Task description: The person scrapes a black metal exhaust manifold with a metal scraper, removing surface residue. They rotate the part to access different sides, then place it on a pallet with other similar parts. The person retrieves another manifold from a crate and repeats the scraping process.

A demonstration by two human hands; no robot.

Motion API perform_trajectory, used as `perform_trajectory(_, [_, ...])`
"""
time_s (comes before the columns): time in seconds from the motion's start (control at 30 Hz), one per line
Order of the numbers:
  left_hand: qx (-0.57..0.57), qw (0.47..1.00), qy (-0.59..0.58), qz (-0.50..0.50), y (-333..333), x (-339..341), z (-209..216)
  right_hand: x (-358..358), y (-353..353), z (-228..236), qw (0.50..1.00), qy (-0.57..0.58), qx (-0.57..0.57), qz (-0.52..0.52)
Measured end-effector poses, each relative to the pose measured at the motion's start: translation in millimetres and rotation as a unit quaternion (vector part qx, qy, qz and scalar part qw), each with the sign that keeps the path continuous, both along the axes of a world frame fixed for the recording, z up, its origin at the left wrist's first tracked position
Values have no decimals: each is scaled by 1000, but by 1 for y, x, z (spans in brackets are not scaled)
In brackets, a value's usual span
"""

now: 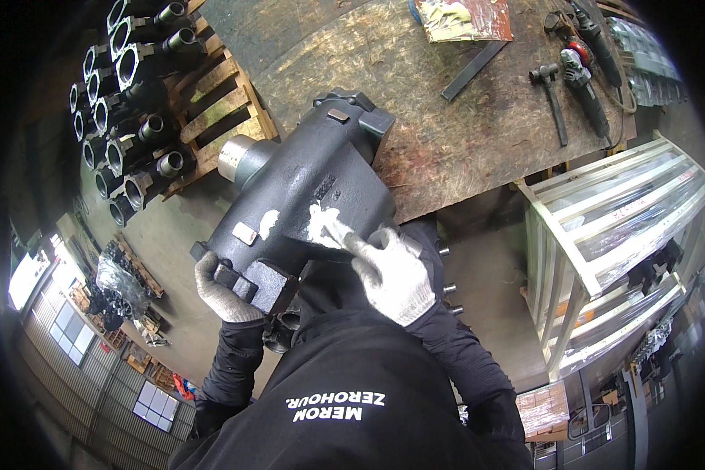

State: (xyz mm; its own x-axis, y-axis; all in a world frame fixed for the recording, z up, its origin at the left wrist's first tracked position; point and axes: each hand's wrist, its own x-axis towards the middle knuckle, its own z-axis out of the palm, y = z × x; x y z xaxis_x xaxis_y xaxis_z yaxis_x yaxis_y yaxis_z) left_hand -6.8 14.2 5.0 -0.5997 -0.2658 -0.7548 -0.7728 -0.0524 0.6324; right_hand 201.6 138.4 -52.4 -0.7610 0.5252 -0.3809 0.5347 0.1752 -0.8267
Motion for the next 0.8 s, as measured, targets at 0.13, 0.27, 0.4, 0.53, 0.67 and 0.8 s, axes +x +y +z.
perform_trajectory(0.13, [-12,999,-23,-29,0,-1,3,5,0,1,995,41,-83,-34])
perform_trajectory(0.27, [25,998,-10,-55,2,-1,0,10,7,-1,994,-22,-73,-72])
perform_trajectory(0.4, [-21,998,-5,-60,3,-1,0,10,12,-5,996,-12,-64,-56])
perform_trajectory(0.53, [-57,997,7,-52,6,-1,2,8,16,-9,996,-21,-85,-32])
perform_trajectory(0.67, [-50,998,-6,-49,5,-1,2,15,14,-5,994,13,-108,-14])
perform_trajectory(0.8, [-70,996,15,-57,3,-2,-1,27,3,8,995,8,-90,-41])
